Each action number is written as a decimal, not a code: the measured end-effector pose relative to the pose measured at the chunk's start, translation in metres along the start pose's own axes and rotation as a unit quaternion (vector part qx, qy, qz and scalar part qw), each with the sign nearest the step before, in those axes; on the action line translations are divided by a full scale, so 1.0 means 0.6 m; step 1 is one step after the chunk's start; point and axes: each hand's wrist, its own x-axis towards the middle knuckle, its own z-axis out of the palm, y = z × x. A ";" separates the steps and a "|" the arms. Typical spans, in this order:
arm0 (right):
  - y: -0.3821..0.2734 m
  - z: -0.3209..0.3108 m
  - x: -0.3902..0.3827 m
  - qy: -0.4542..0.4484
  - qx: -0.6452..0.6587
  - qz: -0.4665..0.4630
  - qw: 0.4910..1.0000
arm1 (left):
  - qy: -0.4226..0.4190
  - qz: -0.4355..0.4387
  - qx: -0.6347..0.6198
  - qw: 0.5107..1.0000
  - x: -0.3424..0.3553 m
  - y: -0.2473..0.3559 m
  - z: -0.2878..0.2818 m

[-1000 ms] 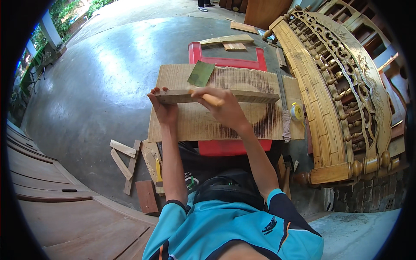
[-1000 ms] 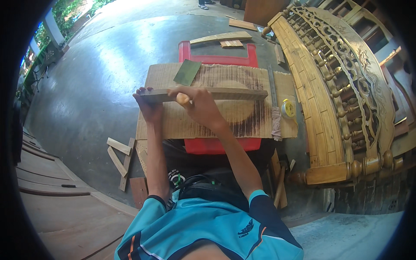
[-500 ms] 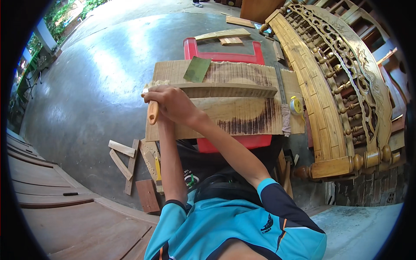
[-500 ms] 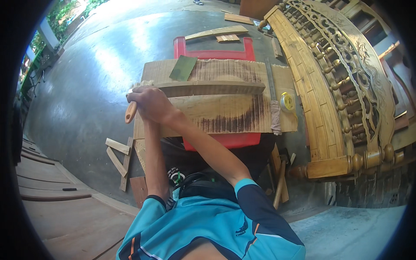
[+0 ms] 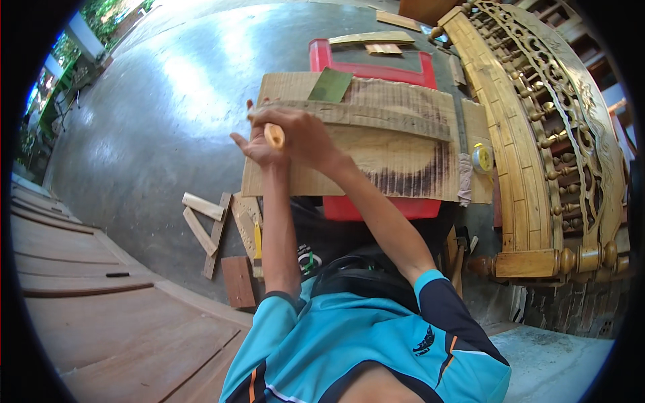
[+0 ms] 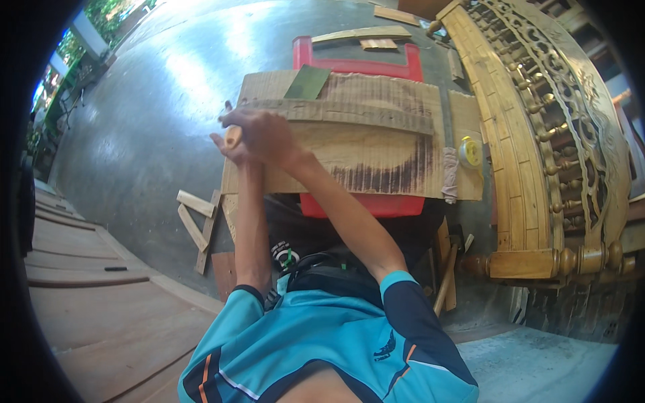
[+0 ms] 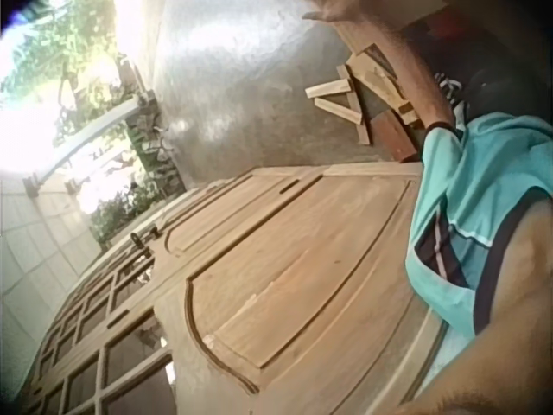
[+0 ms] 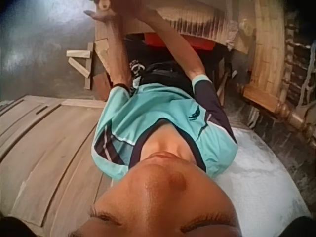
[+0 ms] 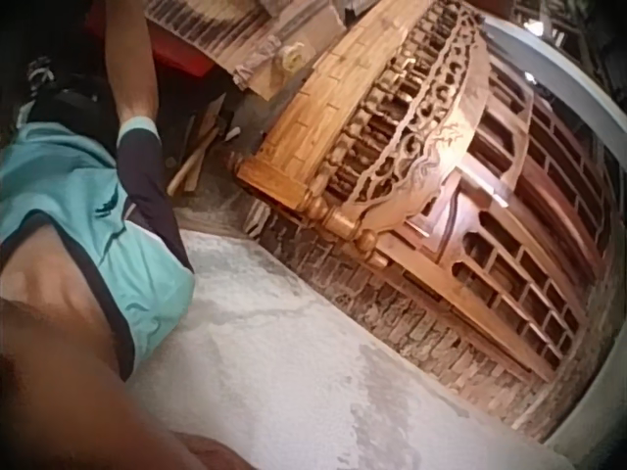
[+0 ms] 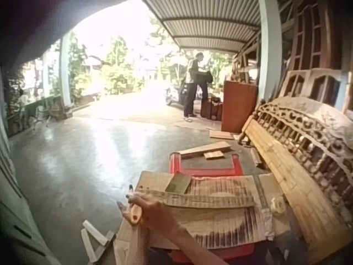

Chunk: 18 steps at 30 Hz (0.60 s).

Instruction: Measuring and brushing a wooden plank in a workshop.

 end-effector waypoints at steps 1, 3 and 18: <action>0.001 -0.002 0.003 -0.031 -0.049 0.006 0.998 | 0.036 0.006 0.061 0.997 -0.001 0.000 0.003; 0.006 -0.005 0.007 -0.055 -0.035 0.032 0.997 | 0.009 -0.010 0.031 0.999 -0.003 0.001 0.008; 0.046 0.011 0.027 0.204 -0.096 0.047 0.973 | 0.135 -0.078 0.117 0.981 0.012 0.060 -0.032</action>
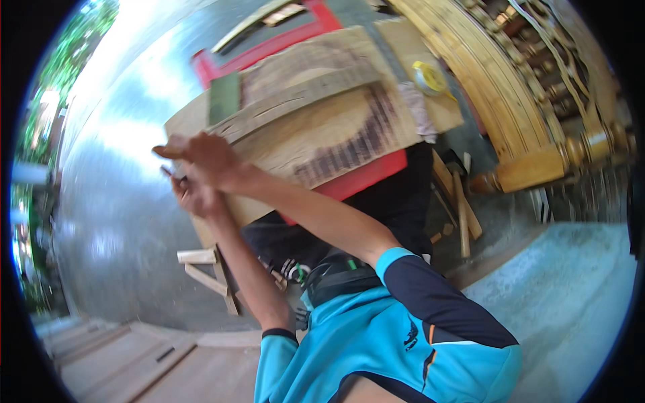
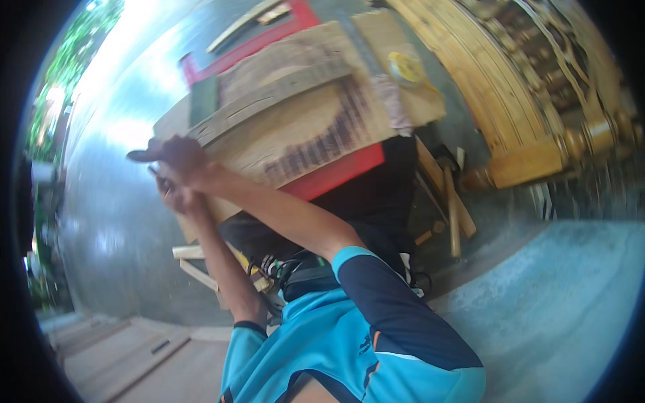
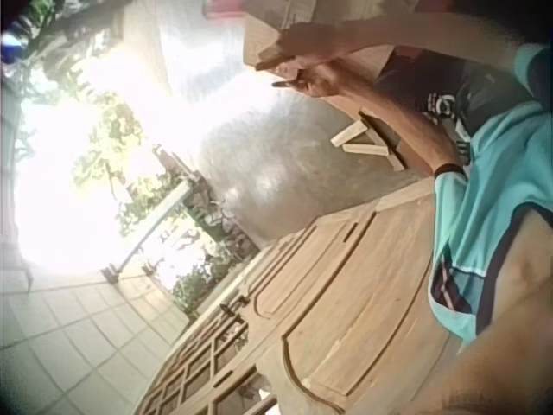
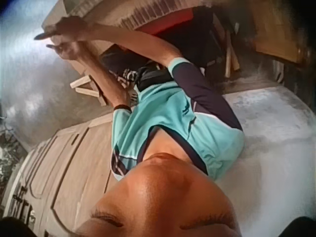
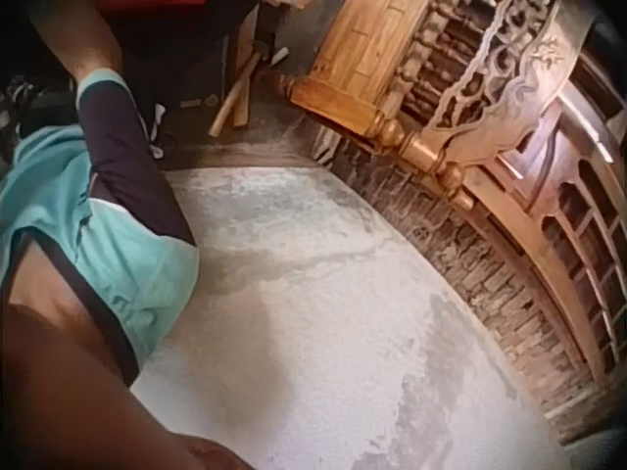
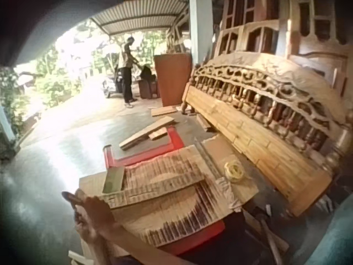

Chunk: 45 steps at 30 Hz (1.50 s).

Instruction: Measuring and brushing a wooden plank in a workshop.

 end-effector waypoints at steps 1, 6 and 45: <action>0.004 -0.022 -0.004 -0.027 0.004 0.060 0.998 | -0.045 -0.024 -0.001 0.999 0.002 -0.001 0.001; 0.034 -0.119 -0.023 0.091 -0.059 0.137 0.985 | 0.050 0.061 0.071 0.994 0.010 -0.023 0.029; 0.160 -0.397 -0.095 0.178 -0.340 0.116 0.916 | 0.017 0.138 0.078 0.987 -0.006 -0.060 0.057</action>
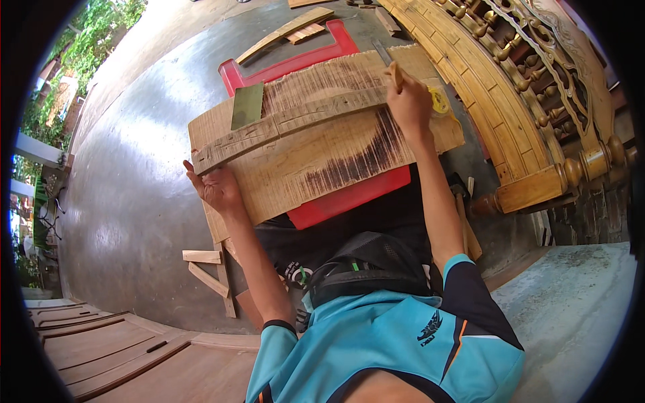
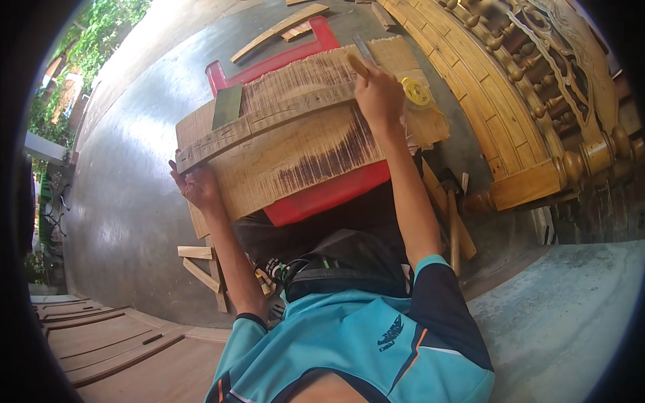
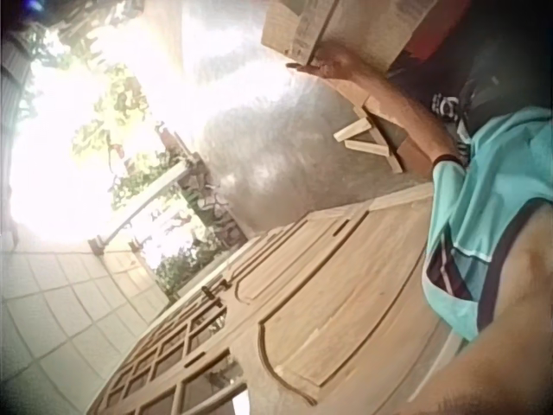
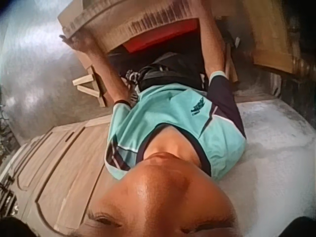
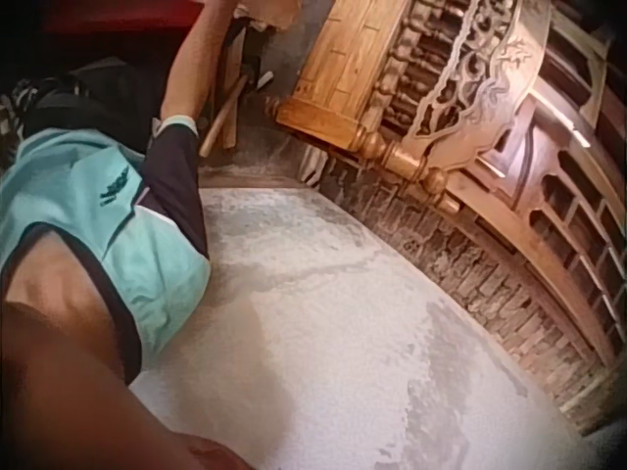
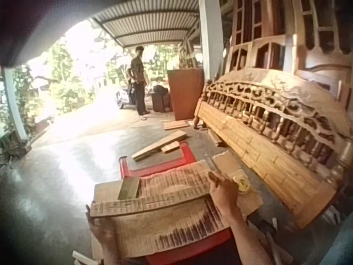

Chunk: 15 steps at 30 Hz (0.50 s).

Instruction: Measuring and brushing a wooden plank in a workshop.

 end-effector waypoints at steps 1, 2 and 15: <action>0.011 -0.008 -0.004 0.017 -0.049 -0.027 0.998 | 0.014 -0.009 -0.034 0.999 0.001 0.004 -0.002; 0.017 -0.014 -0.006 0.055 -0.097 -0.044 0.993 | -0.043 -0.049 -0.077 0.995 0.001 0.008 -0.005; -0.102 -0.009 -0.025 -0.190 0.408 0.080 0.889 | -0.056 0.017 -0.088 0.994 -0.015 0.009 0.017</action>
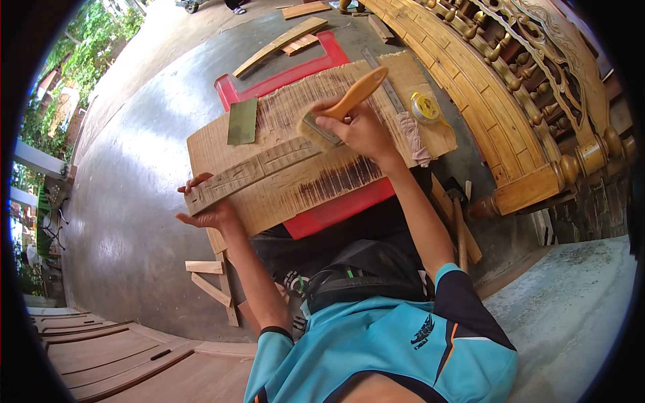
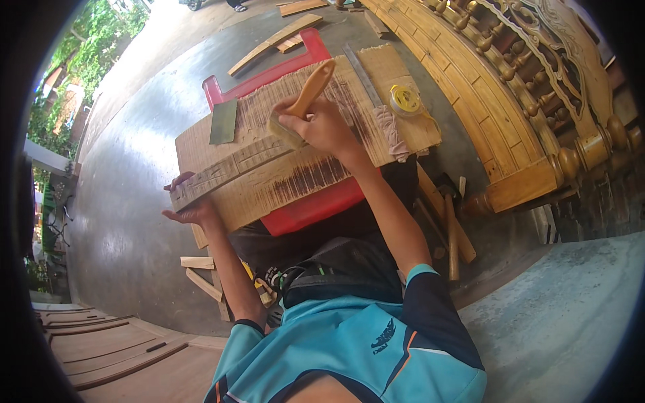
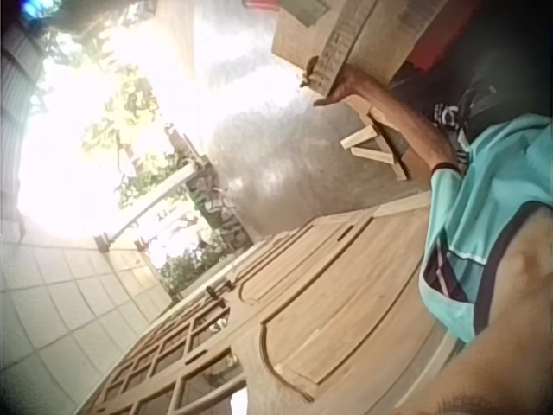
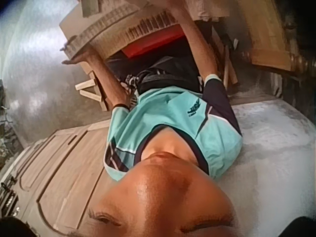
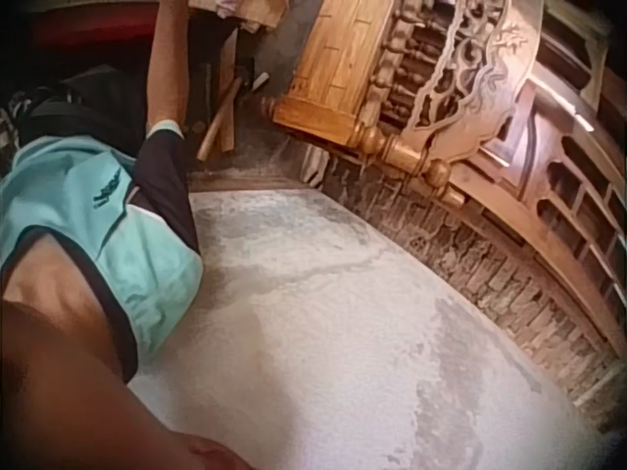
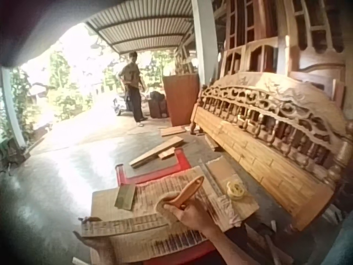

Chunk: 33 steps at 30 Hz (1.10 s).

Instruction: Measuring and brushing a wooden plank in a workshop.

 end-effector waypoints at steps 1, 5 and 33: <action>-0.004 0.012 -0.003 0.021 -0.035 -0.024 0.999 | 0.007 0.010 0.028 1.000 -0.002 0.001 0.002; -0.032 0.084 -0.018 -0.111 -0.193 0.008 0.975 | 0.019 0.004 -0.027 0.999 -0.003 0.000 0.005; -0.086 0.176 -0.002 0.022 -0.148 -0.211 0.966 | 0.017 0.011 -0.009 1.000 0.010 0.000 -0.022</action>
